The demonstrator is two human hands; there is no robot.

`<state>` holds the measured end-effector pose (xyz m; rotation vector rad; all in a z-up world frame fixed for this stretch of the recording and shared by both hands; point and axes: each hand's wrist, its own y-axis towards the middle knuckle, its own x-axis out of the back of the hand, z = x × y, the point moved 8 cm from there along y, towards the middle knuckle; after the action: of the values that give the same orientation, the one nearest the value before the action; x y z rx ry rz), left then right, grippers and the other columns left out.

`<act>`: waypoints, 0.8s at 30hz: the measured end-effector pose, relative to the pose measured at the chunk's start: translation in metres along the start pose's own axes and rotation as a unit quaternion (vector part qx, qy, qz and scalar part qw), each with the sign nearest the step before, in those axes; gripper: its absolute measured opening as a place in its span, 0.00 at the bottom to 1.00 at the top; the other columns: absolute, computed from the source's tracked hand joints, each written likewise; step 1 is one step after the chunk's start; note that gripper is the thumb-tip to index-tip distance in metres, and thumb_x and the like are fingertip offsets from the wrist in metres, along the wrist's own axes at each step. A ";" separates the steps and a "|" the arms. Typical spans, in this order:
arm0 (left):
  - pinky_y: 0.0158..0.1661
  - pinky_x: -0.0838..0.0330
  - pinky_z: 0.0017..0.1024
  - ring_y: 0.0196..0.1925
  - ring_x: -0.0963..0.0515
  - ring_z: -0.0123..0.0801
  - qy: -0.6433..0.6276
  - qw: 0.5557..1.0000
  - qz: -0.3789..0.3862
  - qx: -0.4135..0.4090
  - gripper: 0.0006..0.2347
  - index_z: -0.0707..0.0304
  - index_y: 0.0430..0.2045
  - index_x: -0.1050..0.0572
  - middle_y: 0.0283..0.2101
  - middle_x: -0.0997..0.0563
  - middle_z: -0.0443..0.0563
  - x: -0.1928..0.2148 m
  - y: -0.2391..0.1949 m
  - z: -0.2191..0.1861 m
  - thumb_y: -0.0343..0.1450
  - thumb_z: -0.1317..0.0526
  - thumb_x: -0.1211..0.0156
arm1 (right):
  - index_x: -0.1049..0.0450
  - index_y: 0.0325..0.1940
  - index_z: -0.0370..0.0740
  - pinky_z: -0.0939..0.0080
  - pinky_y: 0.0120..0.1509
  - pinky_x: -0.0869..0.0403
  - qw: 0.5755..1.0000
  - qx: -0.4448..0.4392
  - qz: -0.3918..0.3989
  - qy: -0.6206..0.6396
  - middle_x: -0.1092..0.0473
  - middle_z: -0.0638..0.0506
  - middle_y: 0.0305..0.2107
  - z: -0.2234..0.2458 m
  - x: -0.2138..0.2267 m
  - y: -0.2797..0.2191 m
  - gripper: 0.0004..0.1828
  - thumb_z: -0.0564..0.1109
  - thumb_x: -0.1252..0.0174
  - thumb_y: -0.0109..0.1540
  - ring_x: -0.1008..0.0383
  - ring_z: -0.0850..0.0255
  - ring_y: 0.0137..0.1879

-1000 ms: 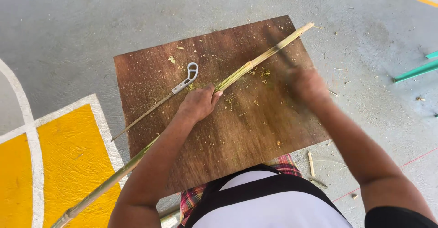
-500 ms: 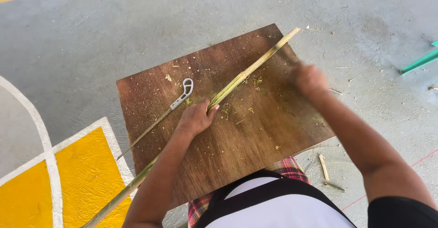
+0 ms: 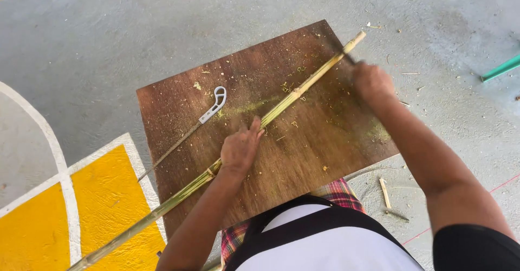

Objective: Scraping and whittling a long bamboo stick with a large knife on a wooden workbench.

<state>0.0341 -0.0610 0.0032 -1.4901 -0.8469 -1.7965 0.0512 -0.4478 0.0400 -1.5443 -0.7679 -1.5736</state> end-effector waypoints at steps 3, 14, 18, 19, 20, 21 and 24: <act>0.16 0.29 0.27 0.18 0.29 0.27 -0.093 0.994 0.041 0.026 0.22 0.51 0.71 0.42 0.31 0.24 0.51 -0.002 -0.008 -0.004 0.80 0.50 0.59 | 0.33 0.64 0.40 0.45 0.47 0.20 0.989 0.068 0.118 -0.058 0.23 0.37 0.36 0.067 0.024 -0.091 0.26 0.59 0.67 0.76 0.19 0.45 0.40; 0.21 0.25 0.28 0.21 0.27 0.26 -0.116 0.992 0.014 0.041 0.27 0.44 0.72 0.45 0.34 0.24 0.47 0.013 -0.012 -0.003 0.75 0.56 0.48 | 0.31 0.60 0.38 0.44 0.44 0.21 0.998 0.052 0.011 -0.032 0.25 0.37 0.39 0.022 0.008 -0.025 0.22 0.56 0.63 0.77 0.20 0.45 0.42; 0.19 0.25 0.28 0.18 0.27 0.26 -0.147 0.988 0.019 0.045 0.26 0.45 0.72 0.43 0.30 0.24 0.47 0.011 -0.010 0.000 0.76 0.55 0.47 | 0.38 0.69 0.46 0.43 0.45 0.21 0.976 0.145 0.135 -0.094 0.22 0.36 0.36 0.096 0.002 -0.111 0.21 0.53 0.64 0.75 0.19 0.44 0.40; 0.19 0.25 0.28 0.18 0.27 0.26 -0.148 0.988 0.023 0.044 0.26 0.45 0.72 0.43 0.30 0.24 0.47 0.014 -0.012 -0.001 0.76 0.55 0.47 | 0.38 0.69 0.46 0.43 0.45 0.21 0.975 0.144 0.139 -0.094 0.22 0.36 0.36 0.092 0.005 -0.107 0.21 0.53 0.64 0.75 0.19 0.44 0.40; 0.18 0.26 0.29 0.17 0.28 0.26 -0.151 0.987 0.031 0.048 0.24 0.45 0.71 0.42 0.29 0.24 0.47 0.016 -0.010 0.000 0.77 0.55 0.48 | 0.45 0.74 0.49 0.48 0.40 0.19 0.969 0.148 0.129 -0.149 0.24 0.38 0.35 0.088 0.010 -0.100 0.23 0.52 0.65 0.76 0.19 0.48 0.37; 0.16 0.26 0.29 0.16 0.28 0.27 -0.154 0.986 0.039 0.053 0.23 0.46 0.71 0.41 0.28 0.24 0.48 0.018 -0.008 0.002 0.78 0.54 0.48 | 0.52 0.80 0.52 0.52 0.35 0.17 0.960 0.151 0.118 -0.203 0.25 0.39 0.35 0.085 0.016 -0.092 0.27 0.51 0.66 0.76 0.19 0.52 0.34; 0.19 0.26 0.29 0.18 0.27 0.26 -0.153 0.986 -0.051 0.037 0.24 0.47 0.69 0.38 0.30 0.23 0.47 0.012 -0.009 0.004 0.75 0.55 0.45 | 0.35 0.63 0.40 0.47 0.34 0.25 0.999 -0.022 0.036 0.003 0.29 0.40 0.33 0.004 0.015 -0.010 0.22 0.58 0.62 0.77 0.26 0.51 0.32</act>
<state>0.0276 -0.0539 0.0149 -1.7276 -1.1442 -1.6099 0.0456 -0.4409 0.0562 -1.5820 -0.6708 -1.5504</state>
